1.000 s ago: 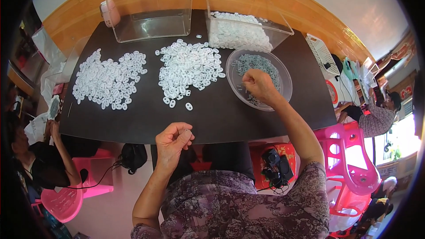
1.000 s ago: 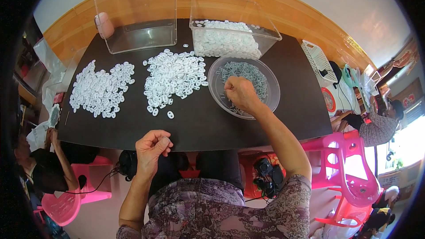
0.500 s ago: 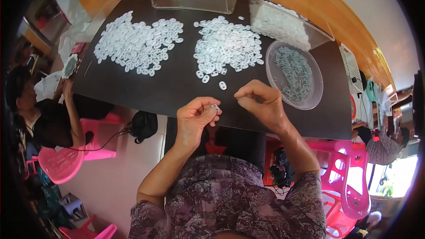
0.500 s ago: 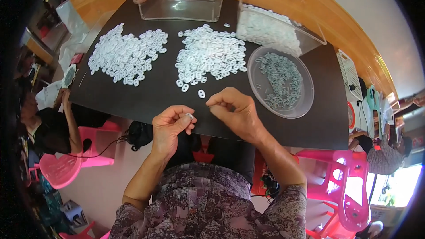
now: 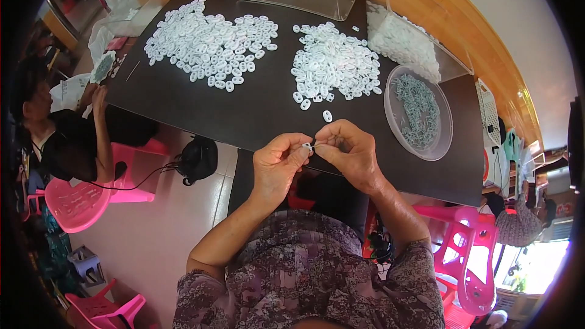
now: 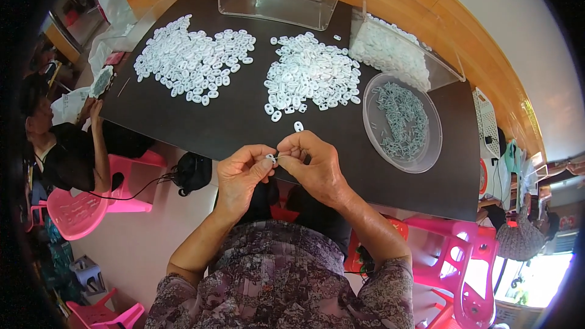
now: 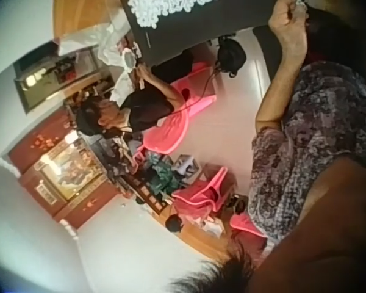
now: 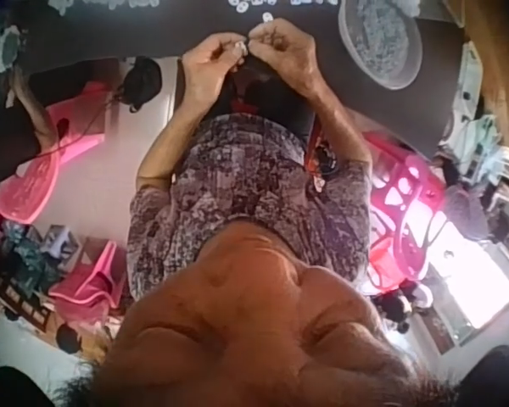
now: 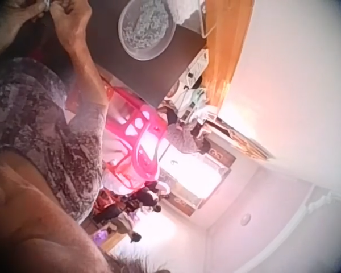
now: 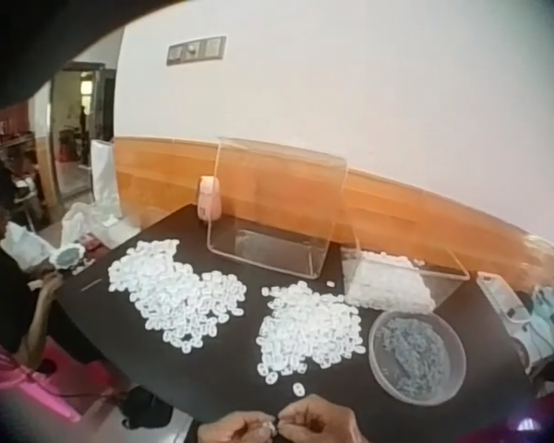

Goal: Manually assembling small white plastic rings by inserting tiny components into the center of each ring.

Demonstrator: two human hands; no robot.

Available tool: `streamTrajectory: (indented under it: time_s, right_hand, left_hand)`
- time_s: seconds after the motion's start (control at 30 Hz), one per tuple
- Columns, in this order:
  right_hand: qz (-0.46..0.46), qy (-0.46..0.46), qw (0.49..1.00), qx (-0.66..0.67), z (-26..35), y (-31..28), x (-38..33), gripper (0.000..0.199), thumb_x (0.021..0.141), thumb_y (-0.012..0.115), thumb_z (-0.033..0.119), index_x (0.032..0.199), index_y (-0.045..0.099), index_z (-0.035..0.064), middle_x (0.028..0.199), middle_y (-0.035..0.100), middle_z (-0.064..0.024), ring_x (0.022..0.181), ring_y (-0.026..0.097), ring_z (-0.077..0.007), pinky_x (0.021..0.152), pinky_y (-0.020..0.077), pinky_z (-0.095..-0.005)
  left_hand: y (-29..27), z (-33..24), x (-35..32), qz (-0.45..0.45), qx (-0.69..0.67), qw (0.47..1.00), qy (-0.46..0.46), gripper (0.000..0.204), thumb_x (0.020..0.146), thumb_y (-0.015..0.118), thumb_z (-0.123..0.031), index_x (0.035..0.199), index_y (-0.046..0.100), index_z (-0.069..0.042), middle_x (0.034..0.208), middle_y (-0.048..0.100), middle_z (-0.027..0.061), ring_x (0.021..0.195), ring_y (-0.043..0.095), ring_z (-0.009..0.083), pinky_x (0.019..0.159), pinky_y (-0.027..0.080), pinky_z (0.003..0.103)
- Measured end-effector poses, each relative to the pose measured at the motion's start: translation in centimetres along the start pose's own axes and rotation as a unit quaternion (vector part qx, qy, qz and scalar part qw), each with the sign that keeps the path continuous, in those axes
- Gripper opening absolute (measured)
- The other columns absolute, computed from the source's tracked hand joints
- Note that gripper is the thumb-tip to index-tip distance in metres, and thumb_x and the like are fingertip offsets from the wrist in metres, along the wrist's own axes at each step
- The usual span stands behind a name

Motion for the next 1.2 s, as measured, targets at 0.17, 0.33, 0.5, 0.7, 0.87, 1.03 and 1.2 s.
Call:
streamTrajectory:
  time_s: [0.17, 0.33, 0.5, 0.7, 0.87, 1.03, 1.2]
  right_hand:
    - [-0.002, -0.028, 0.999, -0.045, 0.5, 0.5, 0.1, 0.013, 0.079, 0.064, -0.001, 0.092, 0.06, 0.0007, 0.08, 0.057, 0.0016, 0.071, 0.05, -0.0035, 0.063, 0.0416, -0.0199]
    - [-0.003, -0.042, 0.997, -0.07, 0.9, 0.8, 0.1, 0.013, 0.078, 0.064, -0.001, 0.09, 0.06, 0.0013, 0.078, 0.056, 0.0014, 0.069, 0.049, -0.0038, 0.062, 0.0413, -0.0206]
    - [-0.004, -0.06, 0.995, -0.077, 0.9, 1.2, 0.1, 0.013, 0.078, 0.063, -0.002, 0.089, 0.059, 0.0011, 0.075, 0.056, 0.0005, 0.064, 0.048, -0.0028, 0.056, 0.0414, -0.0196]
    - [-0.023, -0.029, 0.999, -0.021, -0.2, 1.6, 0.2, 0.009, 0.078, 0.062, -0.003, 0.085, 0.058, -0.0001, 0.07, 0.055, 0.0033, 0.061, 0.045, -0.0007, 0.052, 0.0387, -0.0182]
    - [-0.018, -0.011, 1.0, -0.018, -0.3, 1.6, 0.4, 0.009, 0.079, 0.064, -0.001, 0.086, 0.059, -0.0005, 0.072, 0.057, 0.0026, 0.065, 0.049, -0.0015, 0.056, 0.04, -0.017]
    - [-0.014, -0.024, 0.999, -0.021, -0.4, 1.3, 0.8, 0.009, 0.079, 0.065, 0.0, 0.086, 0.06, -0.0004, 0.073, 0.057, 0.0014, 0.065, 0.049, -0.0024, 0.056, 0.0399, -0.0187]
    - [-0.086, -0.047, 0.991, -0.088, 0.2, -2.2, 1.5, 0.012, 0.079, 0.065, 0.002, 0.091, 0.064, 0.0027, 0.08, 0.06, -0.0038, 0.07, 0.054, -0.0087, 0.061, 0.0434, -0.0249]
  left_hand:
    - [-0.4, -0.9, -0.2, -0.024, 0.105, 0.993, 0.05, 0.015, 0.084, 0.062, -0.002, 0.099, 0.063, 0.003, 0.081, 0.058, 0.0008, 0.069, 0.052, 0.0047, 0.059, 0.043, 0.018]
    - [-0.2, -2.4, -0.4, -0.036, 0.201, 0.972, 0.118, 0.013, 0.081, 0.063, 0.0, 0.094, 0.063, 0.002, 0.075, 0.057, 0.0034, 0.065, 0.054, 0.0091, 0.058, 0.044, 0.022]
    - [0.4, -3.6, -0.8, -0.046, 0.29, 0.938, 0.182, 0.011, 0.078, 0.064, 0.003, 0.089, 0.063, 0.001, 0.07, 0.056, 0.0063, 0.061, 0.055, 0.0141, 0.056, 0.043, 0.025]
    - [0.2, -3.5, -0.9, -0.06, 0.301, 0.927, 0.218, 0.01, 0.078, 0.064, 0.004, 0.088, 0.063, 0.001, 0.069, 0.057, 0.0065, 0.06, 0.055, 0.0142, 0.054, 0.044, 0.026]
    - [-0.4, -2.9, -0.5, -0.063, 0.271, 0.945, 0.17, 0.009, 0.079, 0.063, 0.004, 0.088, 0.064, 0.001, 0.07, 0.058, 0.0064, 0.06, 0.056, 0.0134, 0.054, 0.044, 0.024]
    - [-0.9, -1.9, 0.2, -0.043, 0.214, 0.968, 0.121, 0.012, 0.085, 0.061, -0.003, 0.095, 0.064, 0.003, 0.073, 0.058, 0.0024, 0.061, 0.053, 0.0073, 0.053, 0.043, 0.019]
    - [-2.0, -0.2, 0.6, -0.058, 0.054, 0.997, 0.008, 0.015, 0.084, 0.061, -0.002, 0.098, 0.063, 0.003, 0.079, 0.063, 0.0045, 0.065, 0.056, 0.0068, 0.055, 0.045, 0.018]
Point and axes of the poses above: each hand's wrist, its own x-axis towards the middle knuckle, its own y-axis out of the palm, z = x × y, the point moved 9 cm from there along x, towards the middle knuckle
